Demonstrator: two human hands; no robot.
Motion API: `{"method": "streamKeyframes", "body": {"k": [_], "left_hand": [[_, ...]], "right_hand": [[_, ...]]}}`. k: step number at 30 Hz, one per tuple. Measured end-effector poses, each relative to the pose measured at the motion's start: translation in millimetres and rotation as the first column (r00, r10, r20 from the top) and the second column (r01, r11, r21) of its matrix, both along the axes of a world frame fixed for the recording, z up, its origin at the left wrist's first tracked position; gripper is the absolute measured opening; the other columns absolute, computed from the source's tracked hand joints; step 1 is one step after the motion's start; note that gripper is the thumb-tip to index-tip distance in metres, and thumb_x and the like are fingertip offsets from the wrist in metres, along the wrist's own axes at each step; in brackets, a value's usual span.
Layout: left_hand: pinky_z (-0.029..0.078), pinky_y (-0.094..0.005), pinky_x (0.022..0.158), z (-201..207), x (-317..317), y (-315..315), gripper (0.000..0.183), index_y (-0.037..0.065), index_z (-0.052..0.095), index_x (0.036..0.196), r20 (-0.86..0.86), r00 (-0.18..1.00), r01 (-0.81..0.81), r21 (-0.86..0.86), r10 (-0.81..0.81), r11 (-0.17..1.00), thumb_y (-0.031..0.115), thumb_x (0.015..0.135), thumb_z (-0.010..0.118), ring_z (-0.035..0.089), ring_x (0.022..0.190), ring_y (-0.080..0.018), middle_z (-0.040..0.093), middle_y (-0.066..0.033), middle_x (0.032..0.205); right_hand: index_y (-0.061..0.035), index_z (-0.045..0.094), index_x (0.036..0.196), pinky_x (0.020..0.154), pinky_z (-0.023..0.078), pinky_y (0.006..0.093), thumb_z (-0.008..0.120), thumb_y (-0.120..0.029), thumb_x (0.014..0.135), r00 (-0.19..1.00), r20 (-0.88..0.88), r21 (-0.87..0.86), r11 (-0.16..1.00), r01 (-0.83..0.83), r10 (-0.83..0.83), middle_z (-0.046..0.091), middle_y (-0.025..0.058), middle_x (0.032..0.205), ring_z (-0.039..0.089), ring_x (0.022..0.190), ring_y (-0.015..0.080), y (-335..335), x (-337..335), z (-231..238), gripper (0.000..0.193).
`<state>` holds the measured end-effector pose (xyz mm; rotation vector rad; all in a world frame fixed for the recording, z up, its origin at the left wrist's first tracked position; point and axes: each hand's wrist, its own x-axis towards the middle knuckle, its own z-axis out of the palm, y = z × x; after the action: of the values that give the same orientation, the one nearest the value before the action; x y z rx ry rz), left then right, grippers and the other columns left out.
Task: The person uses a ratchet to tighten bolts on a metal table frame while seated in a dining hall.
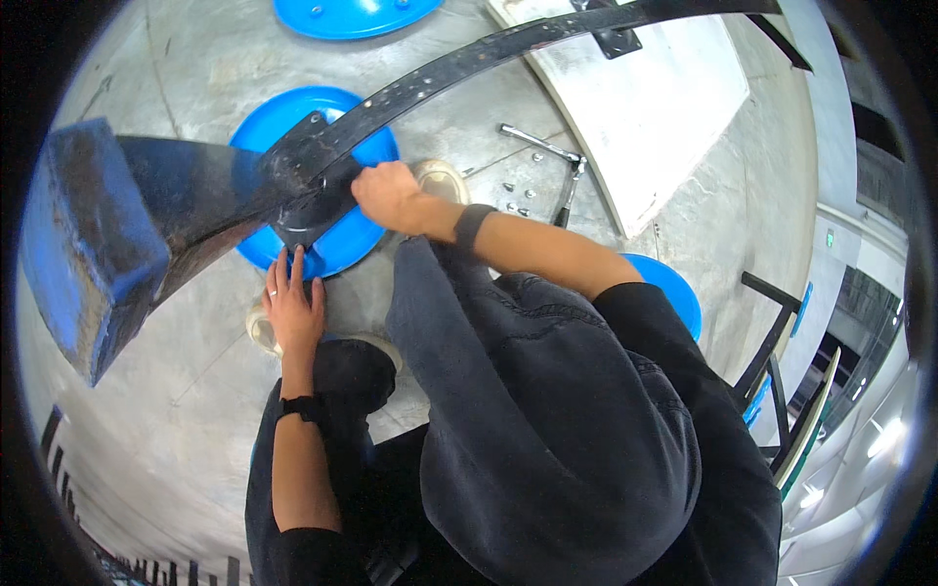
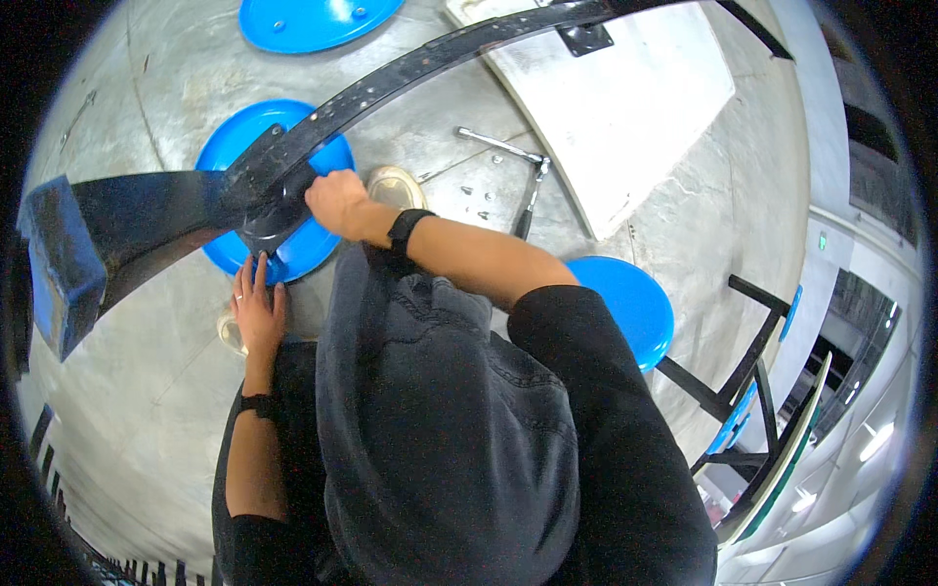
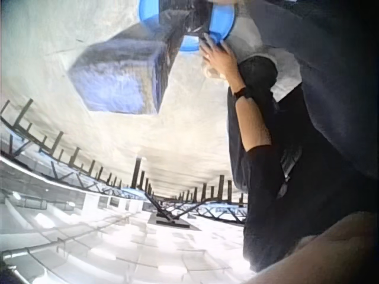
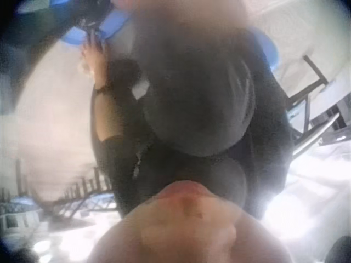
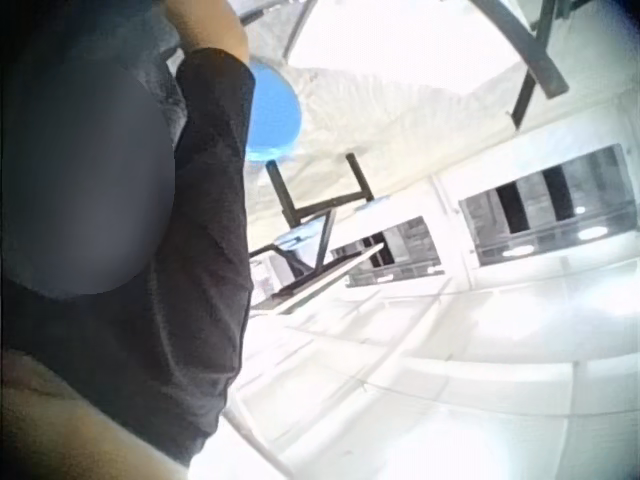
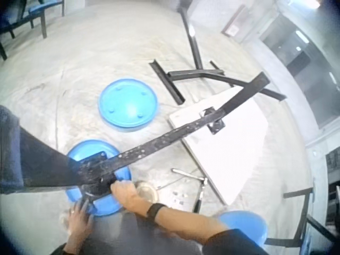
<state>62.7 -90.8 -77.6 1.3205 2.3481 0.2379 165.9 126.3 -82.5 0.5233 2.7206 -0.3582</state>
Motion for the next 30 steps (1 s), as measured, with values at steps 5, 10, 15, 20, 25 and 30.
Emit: {"method": "streamKeyframes", "body": {"k": [5,10,15,20,25,30], "left_hand": [[0.024,-0.0510,0.103,-10.6,1.5,-3.1,0.053,0.017,0.039,0.137,-0.053,0.999,0.008,-0.017,-0.009,1.000,0.029,0.088,0.052,0.031,0.130,-0.0319,0.035,-0.0116,0.141],[0.025,-0.0483,0.103,-8.1,0.4,-4.6,0.054,0.017,0.039,0.137,-0.016,1.000,-0.003,0.060,0.003,0.998,0.027,0.087,0.054,0.032,0.130,-0.0322,0.037,-0.0131,0.140],[0.026,-0.0478,0.103,-10.6,-1.3,-2.9,0.057,0.009,0.037,0.136,-0.011,0.999,-0.045,0.092,0.046,0.995,0.024,0.084,0.056,0.035,0.128,-0.0323,0.039,-0.0150,0.138],[0.024,-0.0481,0.104,-14.6,-2.9,-7.1,0.060,0.002,0.035,0.133,-0.056,0.990,-0.117,0.177,0.129,0.977,0.020,0.081,0.059,0.034,0.128,-0.0330,0.038,-0.0176,0.137],[0.026,-0.0488,0.102,-13.5,2.1,-9.5,0.049,0.002,0.044,0.125,-0.128,0.978,-0.135,0.194,0.162,0.972,0.020,0.082,0.059,0.036,0.125,-0.0318,0.042,-0.0154,0.131],[0.031,-0.0450,0.099,-11.1,-2.0,-16.0,0.044,0.005,0.048,0.120,-0.067,0.978,-0.171,0.270,0.195,0.948,0.014,0.078,0.061,0.043,0.115,-0.0303,0.050,-0.0119,0.120]], "right_hand": [[-0.0050,0.065,0.081,0.059,0.050,0.0423,0.050,-0.026,0.086,0.921,-0.096,-0.311,0.890,0.332,-0.377,0.064,0.0182,0.076,0.063,0.070,0.0359,19.9,30.8,0.7,0.027],[-0.0037,0.057,0.092,0.060,0.047,0.0484,0.049,-0.017,0.087,0.454,-0.487,-0.194,0.599,0.776,-0.746,0.061,0.0207,0.070,0.060,0.067,0.0396,56.0,151.1,-22.4,0.017],[-0.0013,0.056,0.101,0.075,0.048,0.0398,0.062,-0.010,0.076,0.597,-0.272,-0.306,0.657,0.690,-0.754,0.060,0.0174,0.097,0.059,0.086,0.0351,51.3,223.8,-23.9,0.027],[-0.0034,0.060,0.090,0.072,0.048,0.0417,0.065,-0.014,0.076,0.767,-0.232,-0.199,0.801,0.565,-0.598,0.061,0.0149,0.090,0.061,0.081,0.0346,54.8,227.2,-21.4,0.018],[-0.0022,0.056,0.089,0.065,0.047,0.0376,0.062,-0.015,0.081,0.719,-0.101,-0.227,0.719,0.656,-0.688,0.061,0.0149,0.078,0.061,0.073,0.0296,52.0,208.7,-3.9,0.016],[-0.0012,0.054,0.088,0.061,0.046,0.0357,0.056,-0.018,0.085,0.709,-0.115,-0.601,0.617,0.508,-0.695,0.059,0.0108,0.071,0.058,0.066,0.0220,35.8,143.0,28.3,0.017]]}}
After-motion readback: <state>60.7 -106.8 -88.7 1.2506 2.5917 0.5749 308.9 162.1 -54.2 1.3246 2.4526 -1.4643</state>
